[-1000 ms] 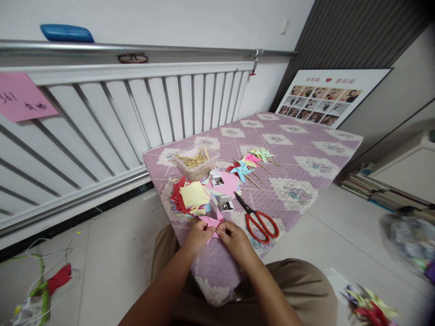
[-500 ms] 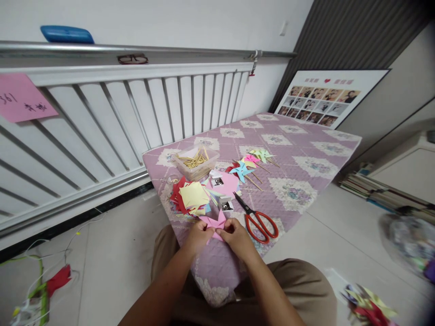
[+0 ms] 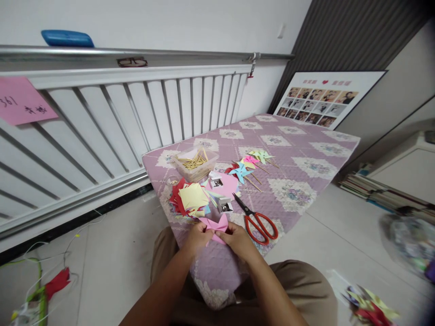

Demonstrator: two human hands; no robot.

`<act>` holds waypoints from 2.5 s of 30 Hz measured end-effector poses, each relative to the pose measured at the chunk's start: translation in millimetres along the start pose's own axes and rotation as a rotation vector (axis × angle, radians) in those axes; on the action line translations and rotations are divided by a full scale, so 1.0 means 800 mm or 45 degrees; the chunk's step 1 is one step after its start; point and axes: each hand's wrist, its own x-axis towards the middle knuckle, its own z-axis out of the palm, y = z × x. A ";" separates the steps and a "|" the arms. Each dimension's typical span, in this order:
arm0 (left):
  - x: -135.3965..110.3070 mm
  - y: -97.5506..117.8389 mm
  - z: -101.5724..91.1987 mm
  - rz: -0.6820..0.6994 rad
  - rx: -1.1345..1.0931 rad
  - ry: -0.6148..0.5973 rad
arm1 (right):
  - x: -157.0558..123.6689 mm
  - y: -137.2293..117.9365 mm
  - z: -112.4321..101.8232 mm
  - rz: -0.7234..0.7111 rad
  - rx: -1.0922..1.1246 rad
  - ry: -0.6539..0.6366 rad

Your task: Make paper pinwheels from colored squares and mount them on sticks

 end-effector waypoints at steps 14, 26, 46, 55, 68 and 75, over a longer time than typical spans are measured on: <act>-0.002 0.008 0.004 -0.027 0.022 0.017 | 0.000 -0.006 0.007 0.108 0.208 -0.039; -0.010 0.014 0.008 0.027 0.068 0.071 | -0.001 -0.004 0.003 0.159 0.244 -0.023; -0.012 0.002 0.014 0.133 0.132 0.106 | 0.001 0.004 0.001 0.180 0.246 -0.064; -0.012 0.008 0.013 0.077 0.095 0.079 | 0.001 0.003 0.000 0.183 0.221 -0.046; -0.008 0.011 0.004 -0.043 0.087 0.000 | 0.003 0.007 -0.001 0.170 0.164 -0.038; -0.006 0.010 0.004 -0.033 0.057 -0.033 | 0.001 0.003 -0.001 0.152 0.148 -0.062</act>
